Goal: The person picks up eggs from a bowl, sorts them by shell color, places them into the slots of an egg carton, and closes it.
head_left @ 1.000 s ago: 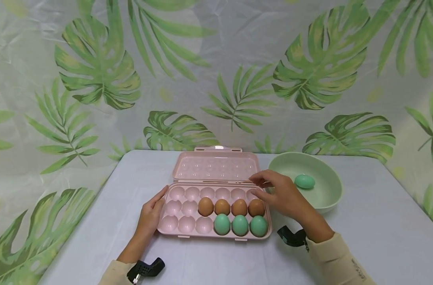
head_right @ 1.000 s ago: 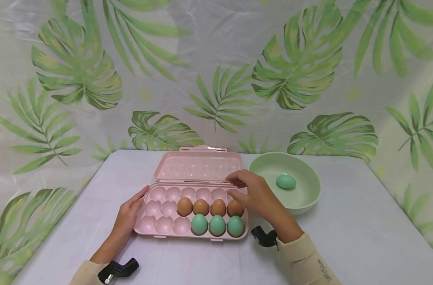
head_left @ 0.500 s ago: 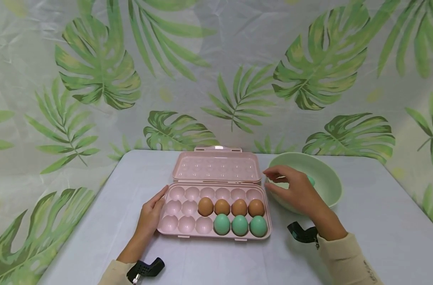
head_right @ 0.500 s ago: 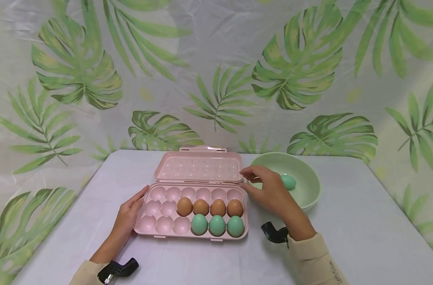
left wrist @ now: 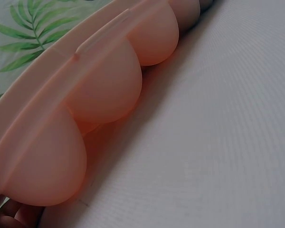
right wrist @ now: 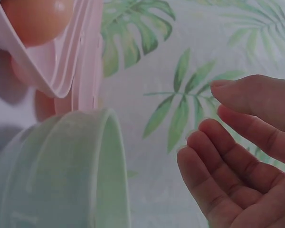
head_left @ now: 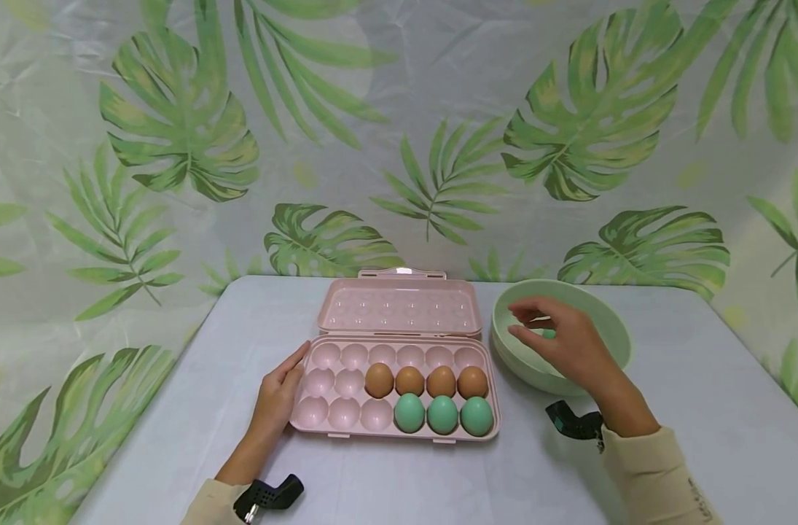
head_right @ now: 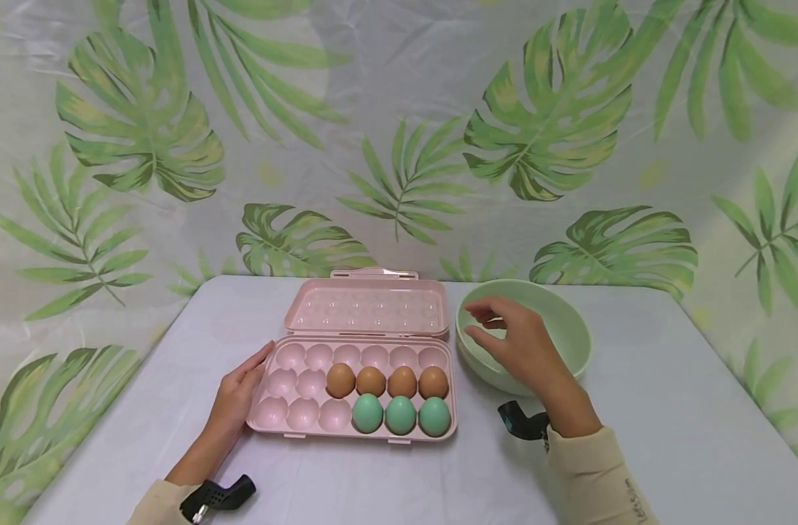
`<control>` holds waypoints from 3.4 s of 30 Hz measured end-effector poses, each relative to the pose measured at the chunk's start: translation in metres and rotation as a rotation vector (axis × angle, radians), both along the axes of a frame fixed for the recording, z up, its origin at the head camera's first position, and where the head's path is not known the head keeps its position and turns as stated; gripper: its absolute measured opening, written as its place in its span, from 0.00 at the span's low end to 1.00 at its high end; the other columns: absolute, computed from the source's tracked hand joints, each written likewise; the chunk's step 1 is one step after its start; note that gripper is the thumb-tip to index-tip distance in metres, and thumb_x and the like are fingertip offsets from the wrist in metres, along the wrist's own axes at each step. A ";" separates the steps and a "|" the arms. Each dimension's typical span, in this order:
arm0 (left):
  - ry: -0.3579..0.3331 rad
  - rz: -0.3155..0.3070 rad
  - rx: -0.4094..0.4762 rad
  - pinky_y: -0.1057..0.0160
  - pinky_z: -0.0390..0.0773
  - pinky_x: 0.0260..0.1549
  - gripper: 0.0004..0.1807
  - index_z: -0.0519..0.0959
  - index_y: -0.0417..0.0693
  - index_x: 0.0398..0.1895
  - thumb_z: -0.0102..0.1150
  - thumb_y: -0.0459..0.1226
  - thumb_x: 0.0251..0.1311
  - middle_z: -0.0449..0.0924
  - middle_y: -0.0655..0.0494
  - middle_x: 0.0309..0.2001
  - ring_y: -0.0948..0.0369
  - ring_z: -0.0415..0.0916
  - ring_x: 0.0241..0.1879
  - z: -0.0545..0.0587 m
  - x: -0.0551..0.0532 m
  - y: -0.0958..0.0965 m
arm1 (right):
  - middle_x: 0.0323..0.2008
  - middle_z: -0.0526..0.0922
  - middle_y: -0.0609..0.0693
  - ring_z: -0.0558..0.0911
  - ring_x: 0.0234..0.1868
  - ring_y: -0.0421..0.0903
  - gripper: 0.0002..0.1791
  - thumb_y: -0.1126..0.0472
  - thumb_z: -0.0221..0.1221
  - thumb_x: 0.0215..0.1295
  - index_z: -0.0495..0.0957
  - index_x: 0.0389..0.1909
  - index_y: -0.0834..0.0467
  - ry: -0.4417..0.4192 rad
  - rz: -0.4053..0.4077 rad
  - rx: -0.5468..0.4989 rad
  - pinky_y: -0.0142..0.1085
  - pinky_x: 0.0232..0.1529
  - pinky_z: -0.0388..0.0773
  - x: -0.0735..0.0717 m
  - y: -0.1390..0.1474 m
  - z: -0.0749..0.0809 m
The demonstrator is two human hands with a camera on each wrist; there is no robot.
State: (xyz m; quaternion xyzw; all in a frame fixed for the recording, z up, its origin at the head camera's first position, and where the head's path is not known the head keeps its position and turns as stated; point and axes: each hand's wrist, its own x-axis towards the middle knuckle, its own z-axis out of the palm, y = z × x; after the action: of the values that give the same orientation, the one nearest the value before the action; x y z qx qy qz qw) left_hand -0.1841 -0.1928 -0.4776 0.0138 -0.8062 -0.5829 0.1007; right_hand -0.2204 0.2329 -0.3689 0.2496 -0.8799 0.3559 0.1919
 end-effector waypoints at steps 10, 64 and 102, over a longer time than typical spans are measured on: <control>-0.053 -0.011 0.012 0.58 0.54 0.69 0.22 0.66 0.39 0.68 0.39 0.33 0.73 0.64 0.51 0.69 0.57 0.54 0.71 0.025 0.010 0.008 | 0.41 0.84 0.53 0.83 0.40 0.49 0.15 0.66 0.67 0.58 0.80 0.46 0.62 0.014 -0.035 -0.015 0.35 0.41 0.82 -0.007 0.011 -0.004; -0.011 -0.001 0.017 0.62 0.55 0.68 0.22 0.69 0.45 0.67 0.42 0.34 0.72 0.67 0.56 0.67 0.61 0.56 0.70 0.005 0.001 0.001 | 0.53 0.78 0.62 0.77 0.54 0.62 0.19 0.59 0.61 0.66 0.76 0.55 0.62 -0.177 -0.216 0.012 0.52 0.51 0.76 -0.025 0.059 -0.034; -0.062 0.007 -0.009 0.57 0.55 0.69 0.23 0.66 0.38 0.68 0.39 0.31 0.72 0.64 0.48 0.68 0.55 0.55 0.71 0.039 0.017 0.013 | 0.54 0.75 0.68 0.74 0.55 0.68 0.20 0.62 0.62 0.64 0.75 0.55 0.64 -0.315 -0.190 0.141 0.59 0.52 0.72 -0.030 0.061 -0.040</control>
State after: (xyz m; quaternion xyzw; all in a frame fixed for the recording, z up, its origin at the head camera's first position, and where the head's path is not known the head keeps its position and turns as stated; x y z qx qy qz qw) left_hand -0.1669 -0.1794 -0.4384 0.0343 -0.8114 -0.5783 0.0777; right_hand -0.2503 0.2940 -0.4091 0.1196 -0.9414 0.3083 0.0663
